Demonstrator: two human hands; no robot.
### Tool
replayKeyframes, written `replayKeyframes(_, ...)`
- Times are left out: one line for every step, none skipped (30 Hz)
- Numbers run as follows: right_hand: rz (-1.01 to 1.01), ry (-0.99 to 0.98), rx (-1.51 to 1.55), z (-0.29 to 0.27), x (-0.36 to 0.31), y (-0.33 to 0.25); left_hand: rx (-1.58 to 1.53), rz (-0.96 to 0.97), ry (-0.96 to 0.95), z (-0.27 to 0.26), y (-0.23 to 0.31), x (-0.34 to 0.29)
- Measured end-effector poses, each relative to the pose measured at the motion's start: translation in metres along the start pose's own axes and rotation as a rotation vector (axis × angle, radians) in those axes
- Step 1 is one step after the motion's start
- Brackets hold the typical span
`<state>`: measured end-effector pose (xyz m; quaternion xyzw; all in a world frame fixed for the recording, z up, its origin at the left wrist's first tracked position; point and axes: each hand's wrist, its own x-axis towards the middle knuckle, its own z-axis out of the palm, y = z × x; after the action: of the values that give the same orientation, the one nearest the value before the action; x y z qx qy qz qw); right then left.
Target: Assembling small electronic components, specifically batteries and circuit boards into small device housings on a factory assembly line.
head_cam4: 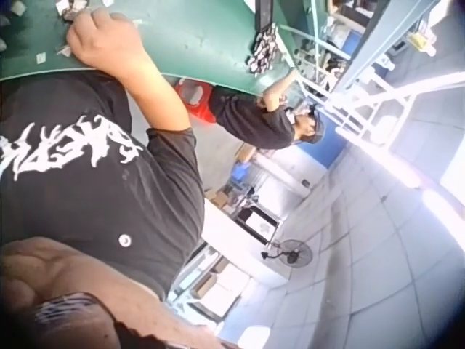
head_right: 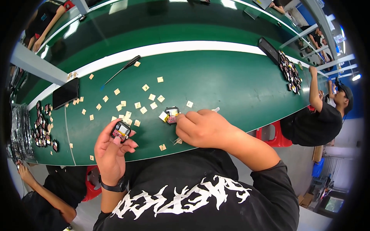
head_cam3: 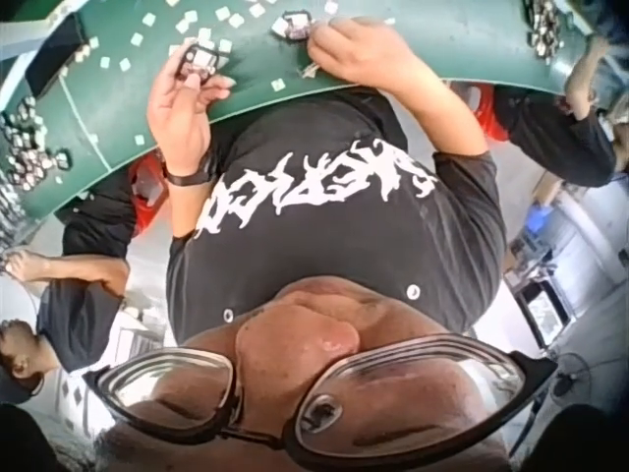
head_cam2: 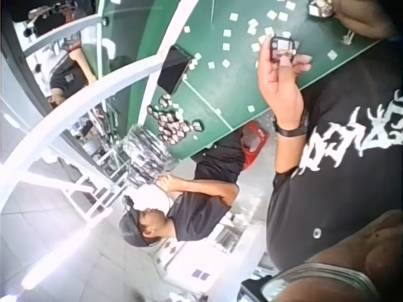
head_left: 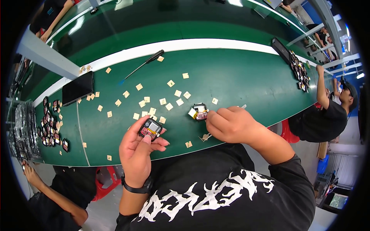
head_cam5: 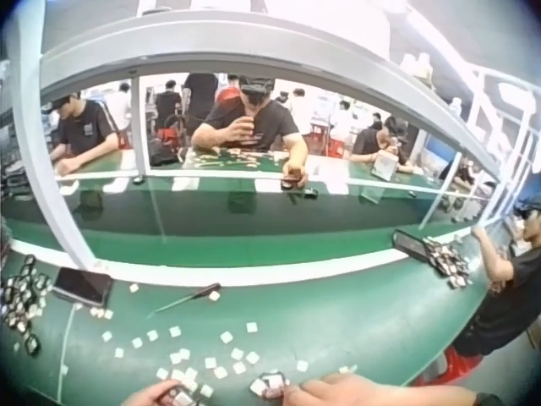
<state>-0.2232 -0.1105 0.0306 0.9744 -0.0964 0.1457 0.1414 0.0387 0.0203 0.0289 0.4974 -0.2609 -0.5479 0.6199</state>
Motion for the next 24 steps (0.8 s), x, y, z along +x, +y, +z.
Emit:
replayKeyframes(-0.015,-0.037,0.031,0.001,0.002,-0.002,-0.006,0.003,0.008,-0.002,0.000,-0.001)
replayKeyframes(-0.028,-0.035,0.036,0.001,0.005,-0.004,0.005,-0.004,-0.006,-0.006,0.001,-0.004)
replayKeyframes(-0.023,-0.066,0.034,-0.001,0.005,-0.005,0.017,-0.012,-0.022,-0.009,0.001,-0.007)
replayKeyframes(-0.018,-0.097,0.031,-0.004,0.005,-0.007,0.013,-0.008,-0.011,-0.012,0.002,-0.010)
replayKeyframes(-0.031,-0.094,0.036,-0.010,0.007,-0.008,0.005,-0.013,-0.043,-0.015,0.003,-0.013)
replayKeyframes(0.020,-0.104,0.098,-0.014,0.010,-0.006,-0.001,-0.028,-0.066,-0.018,0.003,-0.013)
replayKeyframes(0.073,-0.117,0.161,-0.018,0.015,-0.005,-0.007,-0.044,-0.090,-0.020,0.003,-0.013)
replayKeyframes(0.065,-0.117,0.167,-0.024,0.019,-0.008,-0.005,-0.054,-0.107,-0.020,0.004,-0.014)
replayKeyframes(0.155,-0.071,0.252,-0.030,0.024,-0.012,-0.007,-0.055,-0.098,-0.021,0.006,-0.015)
replayKeyframes(0.248,-0.027,0.335,-0.036,0.027,-0.015,0.016,-0.055,-0.134,-0.022,0.006,-0.016)
replayKeyframes(0.246,-0.030,0.341,-0.042,0.031,-0.018,0.038,-0.056,-0.170,-0.023,0.006,-0.017)
replayKeyframes(0.226,-0.015,0.320,-0.048,0.037,-0.022,0.040,-0.072,-0.163,-0.021,0.009,-0.019)
replayKeyframes(0.205,-0.001,0.298,-0.052,0.042,-0.025,0.039,-0.076,-0.157,-0.021,0.012,-0.021)
replayKeyframes(0.185,0.052,0.293,-0.053,0.048,-0.027,0.043,-0.084,-0.185,-0.019,0.014,-0.020)
replayKeyframes(0.186,0.049,0.294,-0.055,0.055,-0.029,0.046,-0.092,-0.213,-0.018,0.017,-0.020)
replayKeyframes(0.191,0.082,0.329,-0.056,0.061,-0.031,0.044,-0.094,-0.213,-0.017,0.019,-0.020)
replayKeyframes(0.190,0.118,0.367,-0.058,0.067,-0.031,0.052,-0.087,-0.234,-0.017,0.021,-0.021)
replayKeyframes(0.188,0.095,0.372,-0.061,0.072,-0.030,0.059,-0.081,-0.254,-0.017,0.023,-0.022)
replayKeyframes(0.182,0.095,0.376,-0.062,0.076,-0.029,0.058,-0.080,-0.248,-0.018,0.024,-0.022)
replayKeyframes(0.199,0.063,0.380,-0.063,0.080,-0.030,0.074,-0.087,-0.262,-0.018,0.026,-0.023)
replayKeyframes(0.215,0.031,0.383,-0.063,0.082,-0.030,0.090,-0.093,-0.277,-0.019,0.027,-0.024)
replayKeyframes(0.211,0.031,0.388,-0.060,0.082,-0.031,0.089,-0.095,-0.271,-0.019,0.028,-0.025)
replayKeyframes(0.163,0.061,0.343,-0.056,0.080,-0.032,0.091,-0.095,-0.265,-0.019,0.028,-0.026)
replayKeyframes(0.114,0.091,0.298,-0.053,0.080,-0.033,0.093,-0.095,-0.259,-0.018,0.028,-0.027)
